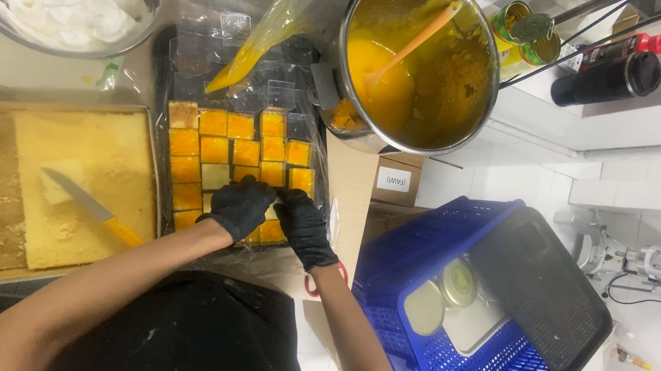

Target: Slice a sheet cake into squares and transfer the pieces to a tray for plating.

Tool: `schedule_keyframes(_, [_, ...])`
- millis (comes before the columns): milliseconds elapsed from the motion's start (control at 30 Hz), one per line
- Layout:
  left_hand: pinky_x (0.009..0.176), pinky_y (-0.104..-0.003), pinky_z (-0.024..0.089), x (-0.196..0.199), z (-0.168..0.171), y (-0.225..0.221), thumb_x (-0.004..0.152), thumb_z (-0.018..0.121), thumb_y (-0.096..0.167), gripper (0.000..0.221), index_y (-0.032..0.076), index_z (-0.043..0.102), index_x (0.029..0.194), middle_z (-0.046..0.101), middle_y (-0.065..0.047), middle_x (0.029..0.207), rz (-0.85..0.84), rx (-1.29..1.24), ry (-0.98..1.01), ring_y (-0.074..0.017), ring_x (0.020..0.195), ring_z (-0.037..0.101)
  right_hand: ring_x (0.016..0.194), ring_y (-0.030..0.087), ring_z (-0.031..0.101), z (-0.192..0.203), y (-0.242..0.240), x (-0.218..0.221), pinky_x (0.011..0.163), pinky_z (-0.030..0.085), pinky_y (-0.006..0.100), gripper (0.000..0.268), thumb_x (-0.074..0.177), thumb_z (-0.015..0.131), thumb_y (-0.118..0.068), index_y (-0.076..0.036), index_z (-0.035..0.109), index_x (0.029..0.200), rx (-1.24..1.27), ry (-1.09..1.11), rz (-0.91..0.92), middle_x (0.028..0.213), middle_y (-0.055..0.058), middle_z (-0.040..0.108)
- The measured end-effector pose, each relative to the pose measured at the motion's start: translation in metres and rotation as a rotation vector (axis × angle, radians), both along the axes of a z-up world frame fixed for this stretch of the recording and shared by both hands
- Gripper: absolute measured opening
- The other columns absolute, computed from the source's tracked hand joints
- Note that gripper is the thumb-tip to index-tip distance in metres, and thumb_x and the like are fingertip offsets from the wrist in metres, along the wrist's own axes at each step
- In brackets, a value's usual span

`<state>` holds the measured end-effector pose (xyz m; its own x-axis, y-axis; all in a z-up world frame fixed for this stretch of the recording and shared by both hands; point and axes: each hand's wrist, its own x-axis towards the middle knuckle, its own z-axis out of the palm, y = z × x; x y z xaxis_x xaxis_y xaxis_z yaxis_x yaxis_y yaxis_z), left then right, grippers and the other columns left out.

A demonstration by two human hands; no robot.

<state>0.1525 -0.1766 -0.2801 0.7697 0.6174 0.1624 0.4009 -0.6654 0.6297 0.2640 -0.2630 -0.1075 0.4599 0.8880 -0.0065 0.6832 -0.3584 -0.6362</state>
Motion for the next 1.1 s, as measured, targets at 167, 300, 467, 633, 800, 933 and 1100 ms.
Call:
schedule_keyframes(167, [0.093, -0.045, 0.043, 0.001, 0.094, 0.036, 0.092, 0.058, 0.024, 0.032, 0.003, 0.068, 0.115, 0.060, -0.023, 0.122, -0.226, 0.116, 0.055, -0.0385, 0.113, 0.052, 0.101, 0.029, 0.066, -0.023, -0.006, 0.005, 0.091, 0.052, 0.037, 0.031, 0.093, 0.069, -0.030, -0.007, 0.076, 0.113, 0.111, -0.474, 0.081, 0.108, 0.012, 0.074])
schedule_keyframes(300, [0.060, -0.046, 0.052, -0.004, 0.168, 0.047, 0.079, 0.062, 0.009, 0.018, -0.001, 0.068, 0.093, 0.063, -0.021, 0.097, -0.356, 0.043, 0.371, -0.0373, 0.076, 0.060, 0.084, 0.031, 0.065, 0.038, 0.006, -0.013, 0.070, 0.052, 0.039, 0.020, 0.091, 0.066, -0.012, -0.005, 0.077, 0.106, 0.075, -0.351, 0.049, 0.104, 0.013, 0.072])
schedule_keyframes(467, [0.073, -0.062, 0.040, 0.003, -0.037, 0.029, 0.074, 0.063, 0.047, 0.059, 0.018, 0.052, 0.125, 0.054, -0.018, 0.119, -0.214, 0.259, 0.319, -0.0387, 0.096, 0.052, 0.079, 0.032, 0.064, 0.024, 0.014, -0.013, 0.067, 0.051, 0.040, 0.016, 0.089, 0.066, -0.013, -0.003, 0.075, 0.098, 0.120, -0.355, -0.003, 0.096, 0.014, 0.072])
schedule_keyframes(633, [0.109, -0.069, 0.034, -0.017, 0.063, 0.039, 0.086, 0.064, 0.064, 0.083, 0.020, 0.046, 0.154, 0.039, -0.025, 0.159, -0.217, -0.386, 0.036, -0.0518, 0.134, 0.046, 0.085, 0.033, 0.066, -0.015, -0.001, -0.005, 0.072, 0.052, 0.040, 0.018, 0.088, 0.064, -0.011, -0.003, 0.074, 0.100, 0.074, -0.447, 0.105, 0.102, 0.015, 0.073])
schedule_keyframes(800, [0.060, -0.048, 0.054, -0.025, 0.250, 0.063, 0.081, 0.066, 0.007, 0.022, 0.006, 0.064, 0.102, 0.061, -0.016, 0.097, -0.300, 0.097, 0.349, -0.0358, 0.081, 0.061, 0.118, 0.031, 0.064, -0.113, -0.032, -0.001, 0.112, 0.046, 0.034, 0.051, 0.094, 0.070, -0.048, -0.013, 0.069, 0.132, 0.089, -0.516, 0.032, 0.119, 0.014, 0.071])
schedule_keyframes(933, [0.088, -0.051, 0.056, -0.028, 0.180, 0.064, 0.090, 0.067, 0.059, 0.041, 0.023, 0.072, 0.110, 0.073, -0.009, 0.113, 0.022, -0.125, 0.222, -0.0392, 0.107, 0.066, 0.134, 0.022, 0.057, -0.186, -0.027, 0.015, 0.123, 0.037, 0.038, 0.051, 0.094, 0.062, -0.049, -0.021, 0.064, 0.137, 0.078, -0.659, 0.230, 0.137, 0.002, 0.066])
schedule_keyframes(1100, [0.073, -0.030, 0.061, -0.062, 0.225, 0.113, 0.084, 0.064, 0.080, 0.040, 0.043, 0.070, 0.098, 0.070, 0.019, 0.098, 0.152, -0.111, 0.250, -0.0148, 0.103, 0.069, 0.136, 0.019, 0.051, -0.120, 0.010, -0.001, 0.121, 0.028, 0.025, 0.041, 0.104, 0.052, -0.034, -0.012, 0.067, 0.136, 0.784, -0.390, -0.015, 0.130, 0.001, 0.067])
